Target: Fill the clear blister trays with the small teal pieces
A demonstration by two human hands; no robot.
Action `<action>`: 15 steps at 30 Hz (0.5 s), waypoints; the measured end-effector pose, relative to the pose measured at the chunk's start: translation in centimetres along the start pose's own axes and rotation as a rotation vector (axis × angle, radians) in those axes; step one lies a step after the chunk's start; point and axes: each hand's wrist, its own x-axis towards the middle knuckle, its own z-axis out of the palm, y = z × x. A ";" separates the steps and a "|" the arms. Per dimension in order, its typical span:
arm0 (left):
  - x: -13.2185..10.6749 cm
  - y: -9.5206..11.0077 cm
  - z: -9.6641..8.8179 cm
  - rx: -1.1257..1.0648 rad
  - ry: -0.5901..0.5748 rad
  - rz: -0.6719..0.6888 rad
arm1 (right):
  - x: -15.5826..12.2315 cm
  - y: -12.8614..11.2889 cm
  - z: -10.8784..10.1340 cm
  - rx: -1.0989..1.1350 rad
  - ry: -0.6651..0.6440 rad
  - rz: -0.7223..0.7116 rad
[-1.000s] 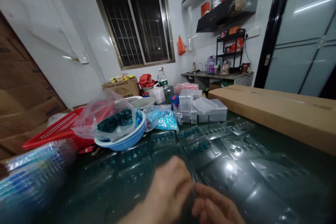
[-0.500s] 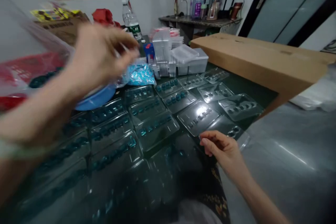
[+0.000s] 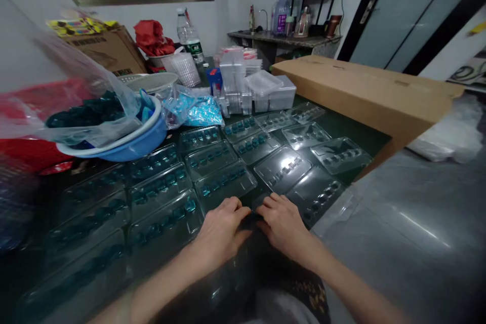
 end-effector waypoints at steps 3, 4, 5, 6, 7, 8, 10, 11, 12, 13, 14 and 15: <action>0.0 -0.4 0.0 -0.108 0.070 -0.036 | 0.4 0.2 -0.1 0.063 0.003 0.007; 0.0 -0.5 0.0 -0.176 0.105 -0.055 | 0.4 0.5 -0.2 0.131 0.025 0.027; 0.0 -0.5 -0.1 -0.266 0.137 -0.076 | 0.4 0.8 -0.4 0.235 0.047 0.054; 0.0 -0.4 -0.3 -0.373 0.162 -0.099 | 0.4 1.1 -0.6 0.377 0.061 0.083; 0.1 -0.2 -0.4 -0.485 0.174 -0.123 | 0.4 1.4 -0.8 0.549 0.066 0.116; 0.1 0.0 -0.6 -0.589 0.184 -0.142 | 0.4 1.7 -1.0 0.738 0.065 0.151; 0.1 0.6 -0.9 -0.739 0.202 -0.150 | 0.4 2.1 -1.1 1.096 0.069 0.220; 0.1 0.9 -1.0 -0.781 0.220 -0.136 | 0.5 2.1 -1.1 1.236 0.082 0.246; 0.2 1.2 -1.0 -0.804 0.250 -0.111 | 0.5 2.0 -1.0 1.341 0.099 0.263; 0.2 1.5 -0.9 -0.814 0.284 -0.080 | 0.6 1.8 -0.8 1.414 0.119 0.267; 0.3 1.7 -0.8 -0.815 0.316 -0.053 | 0.6 1.5 -0.7 1.460 0.132 0.262; 0.4 1.8 -0.6 -0.811 0.343 -0.036 | 0.7 1.2 -0.5 1.483 0.142 0.255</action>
